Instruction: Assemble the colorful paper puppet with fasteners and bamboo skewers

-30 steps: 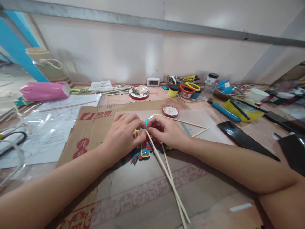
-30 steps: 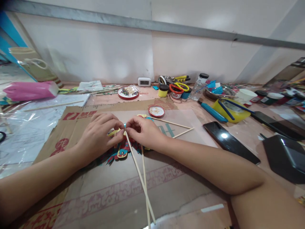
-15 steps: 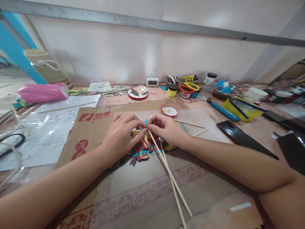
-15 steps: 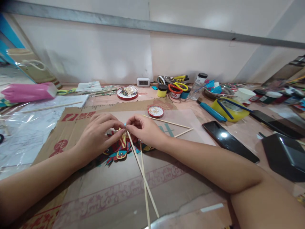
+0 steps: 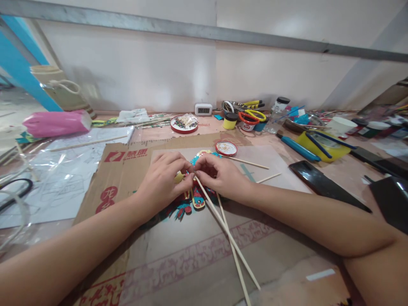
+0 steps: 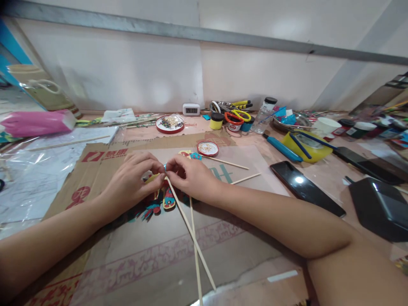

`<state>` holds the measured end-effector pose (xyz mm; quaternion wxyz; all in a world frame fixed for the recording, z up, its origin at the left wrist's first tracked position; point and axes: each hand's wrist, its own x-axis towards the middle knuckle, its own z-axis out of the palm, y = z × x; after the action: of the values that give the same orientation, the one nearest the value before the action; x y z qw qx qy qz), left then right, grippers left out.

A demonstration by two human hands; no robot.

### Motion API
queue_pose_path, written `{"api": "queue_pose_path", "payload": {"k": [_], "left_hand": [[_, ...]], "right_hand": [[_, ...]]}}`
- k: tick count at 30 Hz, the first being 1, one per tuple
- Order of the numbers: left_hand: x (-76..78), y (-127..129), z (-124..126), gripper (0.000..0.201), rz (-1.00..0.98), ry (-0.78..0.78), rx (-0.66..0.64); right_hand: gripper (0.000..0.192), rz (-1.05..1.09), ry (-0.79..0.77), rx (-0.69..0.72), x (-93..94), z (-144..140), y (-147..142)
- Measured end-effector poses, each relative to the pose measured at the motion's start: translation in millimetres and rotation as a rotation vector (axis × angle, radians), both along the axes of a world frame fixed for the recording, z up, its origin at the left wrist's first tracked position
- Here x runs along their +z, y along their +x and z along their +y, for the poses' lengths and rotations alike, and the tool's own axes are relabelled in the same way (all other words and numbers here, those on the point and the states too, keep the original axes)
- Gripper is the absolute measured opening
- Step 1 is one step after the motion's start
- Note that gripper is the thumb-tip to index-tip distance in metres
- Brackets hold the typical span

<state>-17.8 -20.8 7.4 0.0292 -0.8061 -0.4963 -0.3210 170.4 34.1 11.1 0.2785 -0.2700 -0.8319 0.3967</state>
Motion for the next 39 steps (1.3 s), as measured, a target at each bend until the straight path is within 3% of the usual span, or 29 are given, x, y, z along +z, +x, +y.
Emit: {"api": "queue_pose_path", "payload": {"k": [6, 12, 15, 28, 39], "left_hand": [[0.3, 0.2, 0.2, 0.013, -0.044, -0.027, -0.006], [2.9, -0.5, 0.6, 0.017, -0.058, -0.050, 0.005], [3.5, -1.3, 0.8, 0.016, -0.043, -0.036, -0.006], [5.7, -1.4, -1.4, 0.015, -0.047, 0.073, -0.020], [7.3, -0.3, -2.8, 0.017, -0.034, 0.021, 0.004]], "right_hand": [[0.005, 0.067, -0.080, -0.012, -3.3, 0.9, -0.9], [0.014, 0.157, -0.395, 0.031, -2.1, 4.6, -2.3], [0.016, 0.191, -0.464, 0.019, -0.6, 4.4, -2.8], [0.015, 0.207, -0.496, 0.005, 2.9, 0.8, -3.1], [0.015, 0.204, -0.492, 0.025, 3.8, 0.7, -3.3]]}}
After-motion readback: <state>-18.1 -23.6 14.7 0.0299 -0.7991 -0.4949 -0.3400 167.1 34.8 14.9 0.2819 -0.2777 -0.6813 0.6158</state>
